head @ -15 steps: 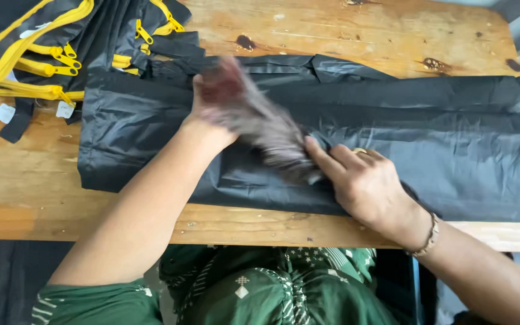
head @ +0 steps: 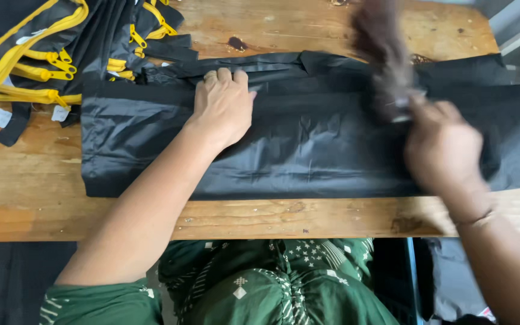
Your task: The person zips and unzips a small black pouch, then places it in a blue crate. They unfold a larger black bag on a wooden table and use a feather duster to wipe the surface, smoothing the fabric with their hands.
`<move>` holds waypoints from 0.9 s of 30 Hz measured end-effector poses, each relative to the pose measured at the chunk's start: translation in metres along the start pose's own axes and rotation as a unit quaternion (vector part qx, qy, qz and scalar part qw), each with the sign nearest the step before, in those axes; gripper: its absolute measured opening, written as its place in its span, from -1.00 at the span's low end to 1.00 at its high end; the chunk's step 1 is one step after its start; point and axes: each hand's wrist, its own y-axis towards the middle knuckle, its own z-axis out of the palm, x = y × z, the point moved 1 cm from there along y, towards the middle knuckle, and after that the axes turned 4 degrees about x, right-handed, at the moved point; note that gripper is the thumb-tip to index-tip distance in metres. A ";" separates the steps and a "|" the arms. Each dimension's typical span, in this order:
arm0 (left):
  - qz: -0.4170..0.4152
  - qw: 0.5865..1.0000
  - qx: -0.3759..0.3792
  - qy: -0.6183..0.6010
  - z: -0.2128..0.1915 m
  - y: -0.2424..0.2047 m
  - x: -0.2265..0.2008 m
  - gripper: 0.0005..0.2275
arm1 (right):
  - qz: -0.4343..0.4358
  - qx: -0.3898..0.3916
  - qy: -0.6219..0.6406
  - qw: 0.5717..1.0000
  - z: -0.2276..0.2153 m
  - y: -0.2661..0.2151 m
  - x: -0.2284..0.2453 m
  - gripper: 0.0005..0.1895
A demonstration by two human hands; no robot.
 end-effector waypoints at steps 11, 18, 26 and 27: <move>0.041 0.992 0.115 0.004 0.005 -0.028 -0.021 -0.62 | -0.146 0.070 0.039 0.986 -0.009 0.010 0.093 -0.72; 0.018 0.992 0.063 0.105 0.040 -0.024 -0.026 -0.63 | -0.020 0.120 0.293 0.948 -0.041 0.062 0.027 -0.18; 0.094 0.993 -0.025 -0.062 -0.010 -0.029 -0.036 -0.55 | -0.042 0.451 0.173 0.874 -0.085 -0.004 0.044 0.13; 0.094 0.993 -0.024 -0.063 -0.023 -0.031 -0.040 -0.55 | -0.042 0.452 0.173 0.874 -0.083 -0.008 0.042 0.13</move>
